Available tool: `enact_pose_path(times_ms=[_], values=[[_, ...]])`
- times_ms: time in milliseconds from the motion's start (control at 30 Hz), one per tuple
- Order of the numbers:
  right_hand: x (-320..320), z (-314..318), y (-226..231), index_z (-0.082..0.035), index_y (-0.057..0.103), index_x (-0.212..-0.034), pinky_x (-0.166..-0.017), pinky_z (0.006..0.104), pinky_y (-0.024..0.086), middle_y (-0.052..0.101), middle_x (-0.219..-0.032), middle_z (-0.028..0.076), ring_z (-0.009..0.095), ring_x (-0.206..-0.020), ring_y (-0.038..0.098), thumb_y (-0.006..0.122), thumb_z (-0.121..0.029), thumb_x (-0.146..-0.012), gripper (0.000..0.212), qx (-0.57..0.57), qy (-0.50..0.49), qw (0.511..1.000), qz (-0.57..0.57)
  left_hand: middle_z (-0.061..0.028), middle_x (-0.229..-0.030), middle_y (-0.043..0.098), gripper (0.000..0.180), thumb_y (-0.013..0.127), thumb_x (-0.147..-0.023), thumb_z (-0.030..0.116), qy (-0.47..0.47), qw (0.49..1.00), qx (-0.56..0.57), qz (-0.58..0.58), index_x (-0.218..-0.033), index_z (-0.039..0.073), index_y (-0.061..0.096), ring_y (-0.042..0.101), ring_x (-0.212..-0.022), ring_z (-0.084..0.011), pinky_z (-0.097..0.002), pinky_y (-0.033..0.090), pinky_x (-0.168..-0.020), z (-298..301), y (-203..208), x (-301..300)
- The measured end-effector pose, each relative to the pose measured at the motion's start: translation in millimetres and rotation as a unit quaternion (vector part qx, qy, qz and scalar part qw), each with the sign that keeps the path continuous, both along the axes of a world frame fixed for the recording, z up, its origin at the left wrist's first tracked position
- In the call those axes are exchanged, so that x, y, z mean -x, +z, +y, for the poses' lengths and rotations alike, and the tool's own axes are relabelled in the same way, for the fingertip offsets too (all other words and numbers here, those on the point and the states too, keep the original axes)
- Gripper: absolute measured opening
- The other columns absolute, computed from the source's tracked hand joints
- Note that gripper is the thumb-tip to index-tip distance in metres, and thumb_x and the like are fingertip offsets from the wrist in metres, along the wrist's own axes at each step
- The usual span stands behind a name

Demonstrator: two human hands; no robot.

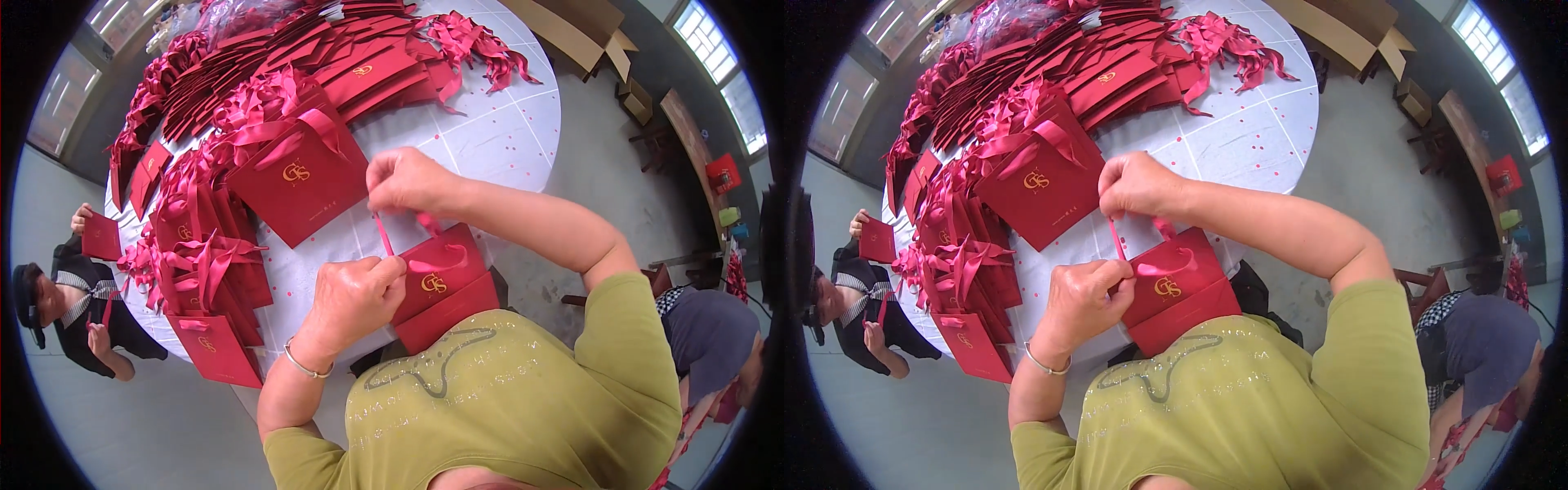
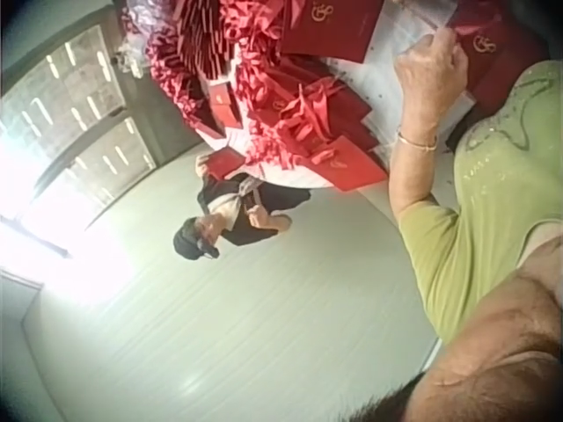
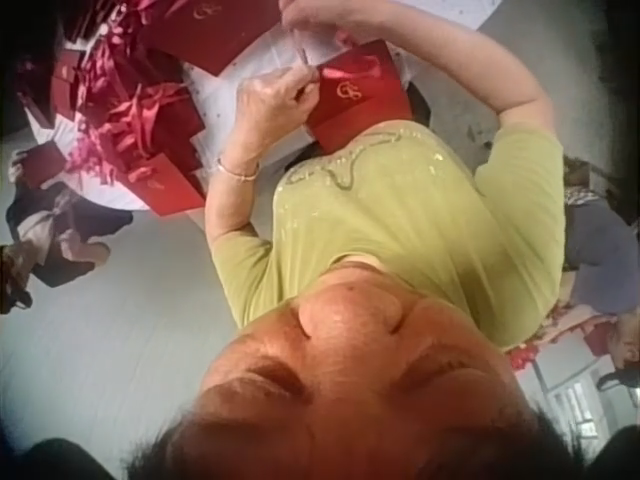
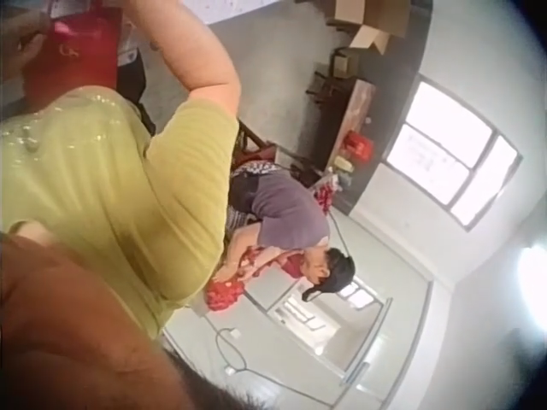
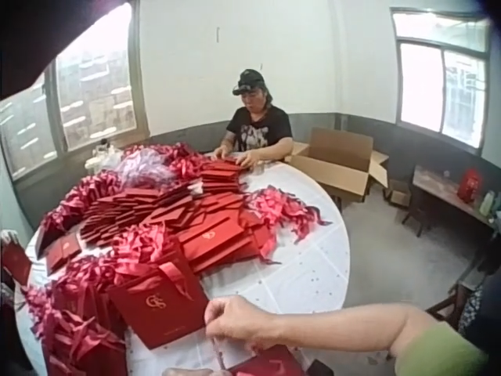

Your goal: The person attaches ribbon handles to paper gift bags by hand.

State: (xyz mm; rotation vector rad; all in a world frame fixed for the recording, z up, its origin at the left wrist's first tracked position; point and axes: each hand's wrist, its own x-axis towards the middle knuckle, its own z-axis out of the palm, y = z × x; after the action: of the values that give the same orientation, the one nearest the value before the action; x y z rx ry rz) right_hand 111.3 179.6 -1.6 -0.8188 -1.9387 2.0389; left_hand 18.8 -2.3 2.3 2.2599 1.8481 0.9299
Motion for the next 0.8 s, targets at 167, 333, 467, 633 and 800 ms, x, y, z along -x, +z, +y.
enact_pose_path(times_ms=[167, 333, 467, 633, 800], values=[[13, 28, -14, -0.006, 0.061, -0.081, -0.051, 0.0249, 0.045, 0.064, -0.072, 0.003, 0.012, -0.059, 0.061, 0.074, 0.0, -0.073, 0.016, 0.045, -0.098, 0.992, 0.061, -0.0059, -0.062, 0.064, 0.011, 0.071, -0.072, 0.004, -0.004, 0.999, 0.024, -0.027, -0.075, 0.009, 0.061, 0.063, -0.051, -0.0236, -0.0338, 0.047, -0.045, 0, -3, -1], [1, 45, -16, -0.002, 0.067, -0.092, -0.058, 0.0247, 0.05, 0.069, -0.081, 0.004, 0.011, -0.068, 0.065, 0.073, -0.009, -0.083, 0.013, -0.082, -0.003, 0.996, -0.022, -0.0061, -0.064, 0.066, 0.012, 0.072, -0.073, 0.006, 0.0, 0.997, 0.048, -0.055, -0.077, 0.009, 0.061, 0.065, -0.055, -0.024, -0.0345, 0.05, -0.049, 2, -6, 1], [-18, 55, -9, 0.003, 0.071, -0.099, -0.067, 0.0282, 0.053, 0.071, -0.086, 0.009, 0.014, -0.071, 0.065, 0.071, -0.016, -0.087, 0.022, -0.31, -0.014, 0.951, -0.004, -0.0061, -0.065, 0.066, 0.015, 0.074, -0.074, 0.009, -0.006, 0.996, 0.067, -0.056, -0.08, 0.008, 0.061, 0.066, -0.057, -0.025, -0.0352, 0.051, -0.052, 2, -7, 3], [-43, 48, -2, 0.001, 0.074, -0.089, -0.068, 0.0373, 0.055, 0.071, -0.077, 0.018, 0.028, -0.071, 0.071, 0.073, -0.029, -0.081, 0.031, -0.413, -0.009, 0.904, -0.114, -0.0066, -0.066, 0.067, 0.018, 0.075, -0.076, 0.011, 0.014, 0.993, 0.09, -0.078, -0.087, 0.008, 0.061, 0.066, -0.058, -0.0265, -0.0372, 0.052, -0.053, 2, -7, 4], [-40, 39, -18, 0.001, 0.073, -0.085, -0.066, 0.0339, 0.055, 0.071, -0.074, 0.015, 0.021, -0.066, 0.069, 0.08, -0.022, -0.077, 0.025, -0.291, 0.032, 0.953, -0.074, -0.0092, -0.072, 0.069, 0.021, 0.074, -0.077, 0.013, 0.004, 0.993, 0.1, -0.061, -0.096, 0.007, 0.065, 0.068, -0.063, -0.0284, -0.0391, 0.052, -0.055, 3, -12, 4]])
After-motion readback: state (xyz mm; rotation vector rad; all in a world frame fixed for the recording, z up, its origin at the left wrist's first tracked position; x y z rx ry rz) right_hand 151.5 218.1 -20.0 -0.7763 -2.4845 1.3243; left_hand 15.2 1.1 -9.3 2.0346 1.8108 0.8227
